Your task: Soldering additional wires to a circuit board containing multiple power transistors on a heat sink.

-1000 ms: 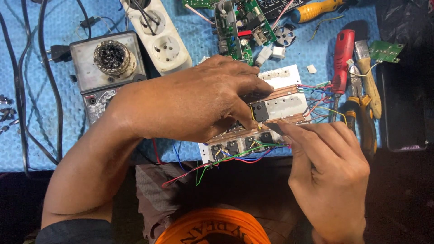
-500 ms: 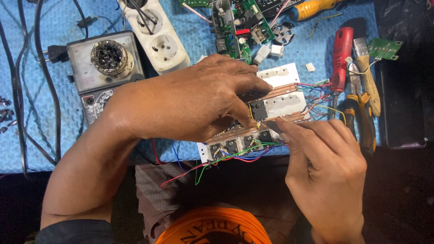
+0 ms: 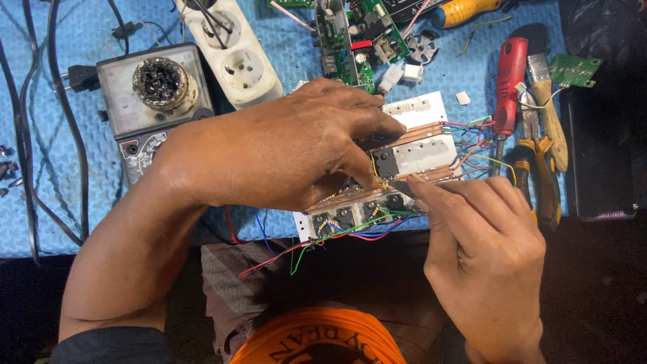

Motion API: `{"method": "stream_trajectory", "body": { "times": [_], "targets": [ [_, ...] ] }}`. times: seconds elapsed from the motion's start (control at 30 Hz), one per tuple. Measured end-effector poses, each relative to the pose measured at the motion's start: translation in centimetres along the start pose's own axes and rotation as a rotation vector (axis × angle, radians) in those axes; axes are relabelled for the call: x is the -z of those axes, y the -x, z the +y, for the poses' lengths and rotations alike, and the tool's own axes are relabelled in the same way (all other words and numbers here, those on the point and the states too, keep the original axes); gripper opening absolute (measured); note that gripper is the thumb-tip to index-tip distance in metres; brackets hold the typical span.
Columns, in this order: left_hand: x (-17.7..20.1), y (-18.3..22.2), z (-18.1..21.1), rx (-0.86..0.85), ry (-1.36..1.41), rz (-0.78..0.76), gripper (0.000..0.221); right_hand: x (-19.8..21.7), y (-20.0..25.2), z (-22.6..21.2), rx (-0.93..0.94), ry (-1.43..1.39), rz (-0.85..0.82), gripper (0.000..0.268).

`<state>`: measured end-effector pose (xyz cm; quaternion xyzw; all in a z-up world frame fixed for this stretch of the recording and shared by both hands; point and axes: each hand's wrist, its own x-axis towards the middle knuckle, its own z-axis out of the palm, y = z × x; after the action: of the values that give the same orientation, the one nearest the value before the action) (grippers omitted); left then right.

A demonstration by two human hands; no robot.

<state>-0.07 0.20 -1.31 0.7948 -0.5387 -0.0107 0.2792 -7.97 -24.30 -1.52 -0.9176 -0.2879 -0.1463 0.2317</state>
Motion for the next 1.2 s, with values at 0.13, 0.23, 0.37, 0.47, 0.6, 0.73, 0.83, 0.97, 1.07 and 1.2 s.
{"method": "stream_trajectory", "body": {
  "times": [0.13, 0.23, 0.37, 0.47, 0.6, 0.73, 0.83, 0.97, 1.07, 1.2],
  "targets": [
    [0.1, -0.1, 0.0, -0.005, 0.001, -0.006, 0.012, 0.0, -0.2, -0.2, 0.027, 0.025, 0.010, 0.023],
    [0.2, -0.1, 0.1, 0.000, -0.007, -0.015, 0.017, 0.0, -0.1, -0.2, 0.062, 0.038, 0.024, 0.022],
    [0.2, -0.1, 0.2, 0.021, -0.009, -0.028, 0.014, 0.0, 0.1, 0.0, 0.080, 0.086, 0.020, 0.024],
    [0.2, -0.1, 0.2, 0.005, -0.014, -0.015, 0.011, 0.0, 0.3, 0.2, 0.125, 0.123, 0.017, 0.025],
    [0.1, 0.0, 0.1, 0.004, -0.028, -0.018, 0.016, 0.3, 0.1, 0.1, 0.244, 0.215, 0.020, 0.027],
    [0.0, 0.0, 0.0, -0.010, -0.017, 0.002, 0.011, 0.4, 0.2, 0.0, 0.321, 0.261, 0.029, 0.032],
    [-0.1, 0.1, -0.1, 0.018, -0.030, -0.022, 0.016, 0.3, 0.3, -0.1, 0.376, 0.323, 0.034, 0.037],
    [-0.4, 0.2, -0.4, 0.021, 0.013, -0.020, 0.019, 0.2, 0.4, -0.3, 0.409, 0.365, 0.114, 0.029],
    [-0.4, 0.1, -0.6, 0.018, 0.027, -0.027, 0.017, 0.9, 0.8, 0.0, 0.423, 0.321, 0.155, 0.031],
    [-0.5, 0.1, -0.9, 0.021, 0.025, -0.059, 0.030, 2.3, 3.8, 2.2, 0.371, 0.279, 0.123, 0.032]
  ]
}}
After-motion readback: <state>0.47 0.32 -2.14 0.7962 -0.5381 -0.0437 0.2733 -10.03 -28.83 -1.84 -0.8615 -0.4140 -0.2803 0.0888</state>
